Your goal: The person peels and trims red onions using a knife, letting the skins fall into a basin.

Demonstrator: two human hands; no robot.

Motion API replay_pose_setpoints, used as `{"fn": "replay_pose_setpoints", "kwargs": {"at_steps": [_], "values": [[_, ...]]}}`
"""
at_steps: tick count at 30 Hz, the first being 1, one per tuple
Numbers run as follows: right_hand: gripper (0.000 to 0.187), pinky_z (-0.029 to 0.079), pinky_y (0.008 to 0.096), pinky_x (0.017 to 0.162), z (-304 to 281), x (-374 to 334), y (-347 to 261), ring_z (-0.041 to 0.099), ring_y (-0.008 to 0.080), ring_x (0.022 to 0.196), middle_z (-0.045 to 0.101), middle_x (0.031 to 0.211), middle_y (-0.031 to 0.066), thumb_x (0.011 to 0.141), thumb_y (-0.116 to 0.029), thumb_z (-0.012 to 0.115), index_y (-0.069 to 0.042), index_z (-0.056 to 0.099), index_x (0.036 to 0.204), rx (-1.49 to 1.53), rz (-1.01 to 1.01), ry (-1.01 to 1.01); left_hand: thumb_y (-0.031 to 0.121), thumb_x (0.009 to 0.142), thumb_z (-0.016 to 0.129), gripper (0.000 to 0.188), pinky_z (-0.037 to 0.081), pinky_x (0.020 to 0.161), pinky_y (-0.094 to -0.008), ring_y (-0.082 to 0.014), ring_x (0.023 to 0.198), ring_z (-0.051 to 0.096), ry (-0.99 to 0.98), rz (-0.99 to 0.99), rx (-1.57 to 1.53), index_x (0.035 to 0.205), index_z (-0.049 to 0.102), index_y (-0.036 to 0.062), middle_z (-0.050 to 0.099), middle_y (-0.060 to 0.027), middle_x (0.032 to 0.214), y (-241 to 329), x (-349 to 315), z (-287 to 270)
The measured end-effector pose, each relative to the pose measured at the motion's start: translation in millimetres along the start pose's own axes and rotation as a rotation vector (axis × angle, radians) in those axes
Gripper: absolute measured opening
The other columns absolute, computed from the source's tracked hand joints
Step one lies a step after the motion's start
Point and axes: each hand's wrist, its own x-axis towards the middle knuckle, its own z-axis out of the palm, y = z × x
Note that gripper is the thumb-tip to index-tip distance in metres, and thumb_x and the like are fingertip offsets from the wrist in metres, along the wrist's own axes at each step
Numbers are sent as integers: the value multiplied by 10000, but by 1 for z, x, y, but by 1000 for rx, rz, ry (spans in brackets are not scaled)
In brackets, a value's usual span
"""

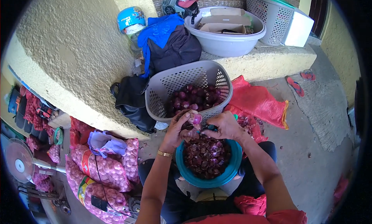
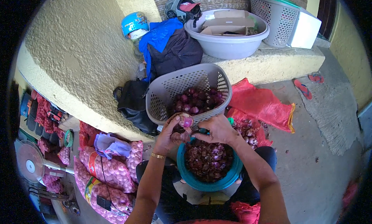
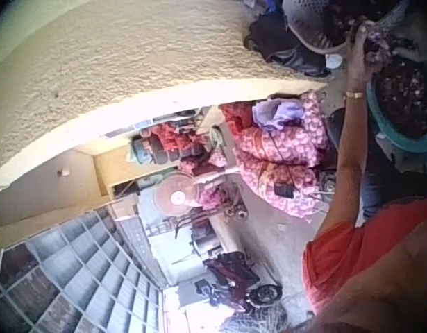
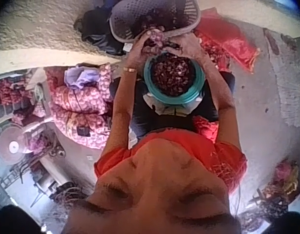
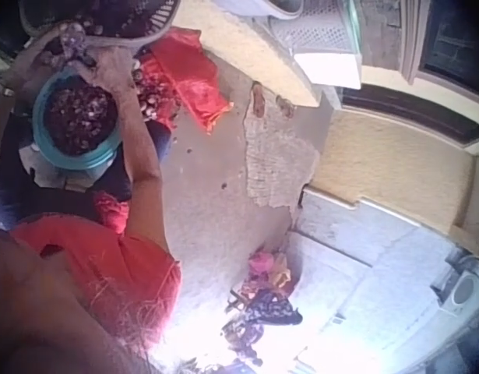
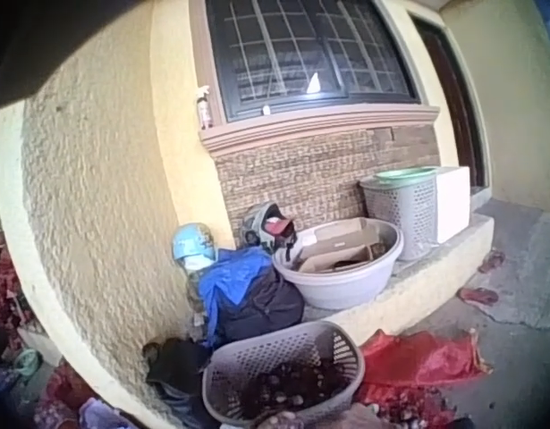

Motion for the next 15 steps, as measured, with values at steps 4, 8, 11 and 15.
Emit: {"fn": "replay_pose_setpoints", "kwargs": {"at_steps": [4, 8, 11, 15], "values": [[374, 510, 414, 663, 0, -3, 3, 640, 327, 705, 663, 789, 103, 758, -454, 711, -83, 662, 761, -115, -66, -126, 347, 987, 482, 346, 516, 511, -227, -116, 671, 619, 33, -9, -103, 1172, 560, 65, 642, -84, 914, -6, 2, -5], [370, 518, 388, 630, 0, -4, 7, 648, 320, 691, 667, 791, 89, 727, -432, 759, -84, 644, 779, -56, -27, -58, 256, 944, 576, 356, 585, 713, -288, -147, 929, 638, -26, 24, -167, 1216, 550, 26, 634, -74, 1096, -1, 7, -2], [312, 525, 364, 644, 10, 2, 4, 662, 316, 727, 664, 805, 106, 718, -310, 801, -77, 659, 870, 156, 83, 291, 253, 952, 564, 363, 581, 776, -314, -173, 998, 634, -29, 38, -158, 1231, 542, 21, 629, -89, 1139, -7, 14, -3], [369, 525, 357, 667, 23, 6, 15, 659, 309, 756, 653, 848, 120, 684, -124, 783, -42, 666, 1023, 342, -2, 414, 246, 954, 563, 360, 572, 835, -348, -205, 1041, 634, -64, 23, -219, 1236, 542, 23, 628, -102, 1159, -14, 15, 1]]}}
